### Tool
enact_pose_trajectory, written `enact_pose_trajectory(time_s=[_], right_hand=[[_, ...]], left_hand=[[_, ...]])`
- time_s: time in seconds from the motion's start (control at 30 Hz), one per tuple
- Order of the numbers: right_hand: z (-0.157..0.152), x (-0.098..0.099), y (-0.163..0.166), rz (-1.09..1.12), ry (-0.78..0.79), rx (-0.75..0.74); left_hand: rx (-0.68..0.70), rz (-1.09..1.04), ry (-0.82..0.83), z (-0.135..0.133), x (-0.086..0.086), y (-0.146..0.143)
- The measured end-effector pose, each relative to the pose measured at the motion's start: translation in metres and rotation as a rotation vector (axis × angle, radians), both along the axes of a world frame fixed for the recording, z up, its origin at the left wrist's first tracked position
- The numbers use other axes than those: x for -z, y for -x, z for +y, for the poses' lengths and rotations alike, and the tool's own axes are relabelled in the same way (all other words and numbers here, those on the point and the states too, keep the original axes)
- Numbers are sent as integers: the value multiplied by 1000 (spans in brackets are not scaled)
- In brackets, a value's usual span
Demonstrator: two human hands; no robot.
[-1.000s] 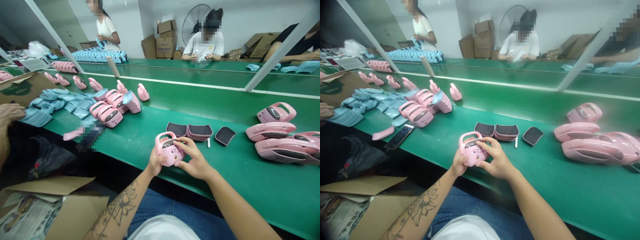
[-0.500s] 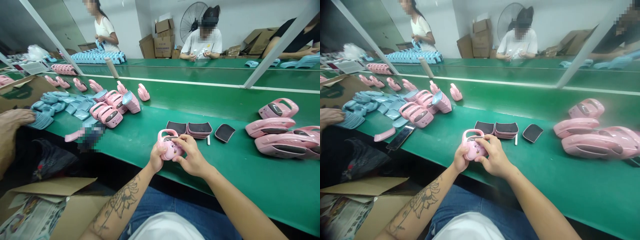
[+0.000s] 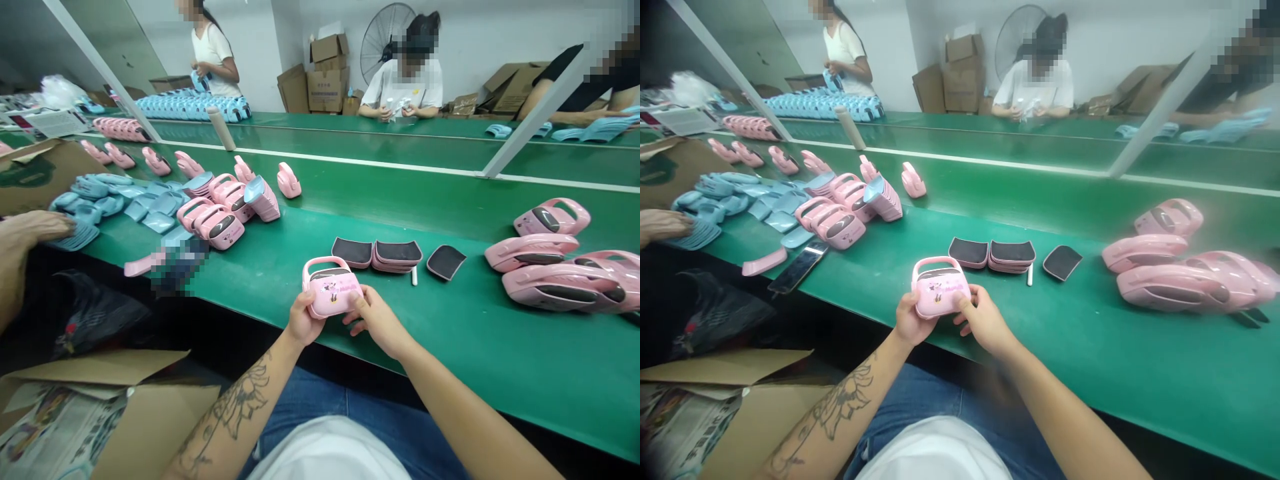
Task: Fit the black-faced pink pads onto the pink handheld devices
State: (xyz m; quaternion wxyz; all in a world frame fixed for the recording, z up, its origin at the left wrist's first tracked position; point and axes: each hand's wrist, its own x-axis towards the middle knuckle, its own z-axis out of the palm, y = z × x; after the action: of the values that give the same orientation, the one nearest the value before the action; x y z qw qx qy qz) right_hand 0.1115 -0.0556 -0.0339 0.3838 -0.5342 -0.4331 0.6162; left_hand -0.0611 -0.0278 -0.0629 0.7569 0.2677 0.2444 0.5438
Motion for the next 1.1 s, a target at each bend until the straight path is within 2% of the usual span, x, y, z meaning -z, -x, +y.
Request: enact_pose_trajectory(time_s=[0.17,0.4,0.63,0.9,1.0,1.1], right_hand=[[-8,8,10,413,135,-43],[-13,15,19,559,86,76],[-15,11,20,511,57,89],[-17,15,18,520,-4,88],[-19,14,16,398,-132,138],[-29,15,16,136,-328,236]], left_hand=[[23,12,18,0,3,-3],[20,34,-18,0,6,-3],[-17,47,1,-1,3,-5],[-13,69,-79,-2,1,-7],[-42,112,-109,-4,-3,-8],[-153,165,-66,-9,-9,-11]])
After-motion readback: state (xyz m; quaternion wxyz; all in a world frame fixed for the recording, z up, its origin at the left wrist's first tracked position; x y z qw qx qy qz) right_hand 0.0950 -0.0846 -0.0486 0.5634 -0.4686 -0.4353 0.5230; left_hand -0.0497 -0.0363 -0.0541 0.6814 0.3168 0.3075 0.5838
